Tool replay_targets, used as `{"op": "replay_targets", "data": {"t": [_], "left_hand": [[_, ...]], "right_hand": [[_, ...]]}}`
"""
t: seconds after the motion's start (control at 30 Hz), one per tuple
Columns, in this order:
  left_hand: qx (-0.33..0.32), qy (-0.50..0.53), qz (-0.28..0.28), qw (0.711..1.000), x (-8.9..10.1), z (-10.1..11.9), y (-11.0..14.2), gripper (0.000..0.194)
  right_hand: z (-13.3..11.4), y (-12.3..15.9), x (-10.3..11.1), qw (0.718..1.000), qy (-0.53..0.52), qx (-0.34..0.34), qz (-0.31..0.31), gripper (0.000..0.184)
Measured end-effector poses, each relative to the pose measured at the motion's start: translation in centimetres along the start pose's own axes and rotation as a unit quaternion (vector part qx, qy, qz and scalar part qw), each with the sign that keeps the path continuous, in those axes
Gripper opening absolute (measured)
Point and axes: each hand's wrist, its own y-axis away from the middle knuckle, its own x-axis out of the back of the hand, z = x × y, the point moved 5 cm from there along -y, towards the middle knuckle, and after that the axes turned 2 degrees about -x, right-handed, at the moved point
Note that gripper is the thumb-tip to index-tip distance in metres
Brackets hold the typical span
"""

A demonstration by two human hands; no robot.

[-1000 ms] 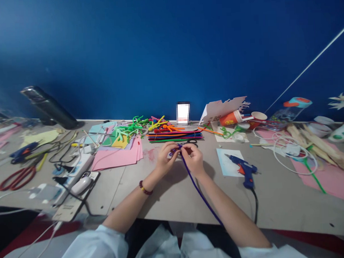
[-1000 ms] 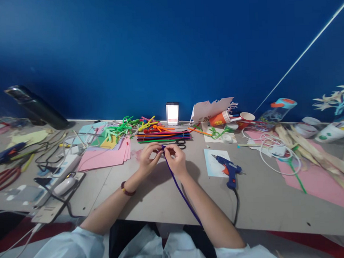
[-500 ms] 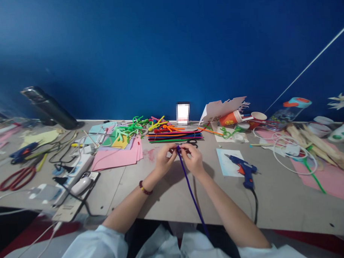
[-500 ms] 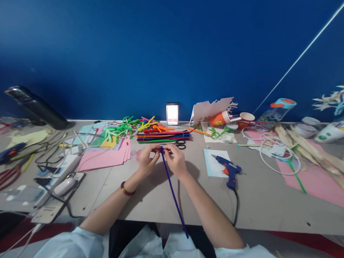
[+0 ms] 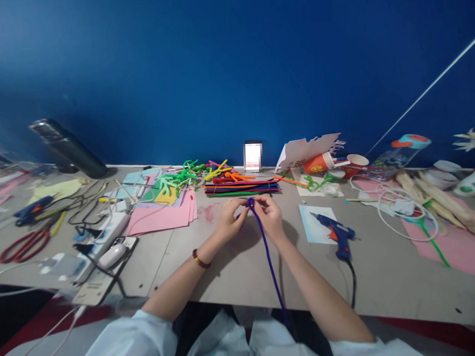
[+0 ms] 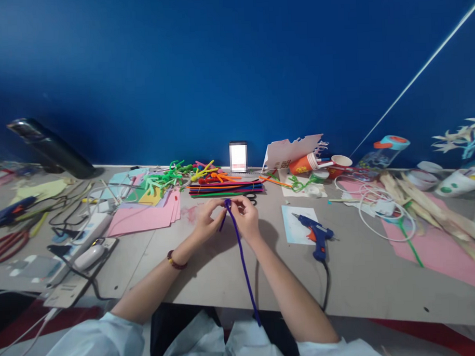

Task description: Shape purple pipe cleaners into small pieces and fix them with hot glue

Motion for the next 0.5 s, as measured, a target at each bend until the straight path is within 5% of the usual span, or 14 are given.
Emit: {"op": "replay_targets", "data": {"t": [0.27,0.5], "left_hand": [[0.101,0.112,0.003,0.989,-0.6,-1.6,0.1,0.016],[0.051,0.006,0.057,0.997,0.3,-0.6,0.2,0.013]], "right_hand": [[0.6,-0.2,-0.1,0.996,-0.073,-0.058,-0.004,0.017],[1.5,-0.2,-0.6,0.987,-0.091,-0.128,-0.021,0.022]]}}
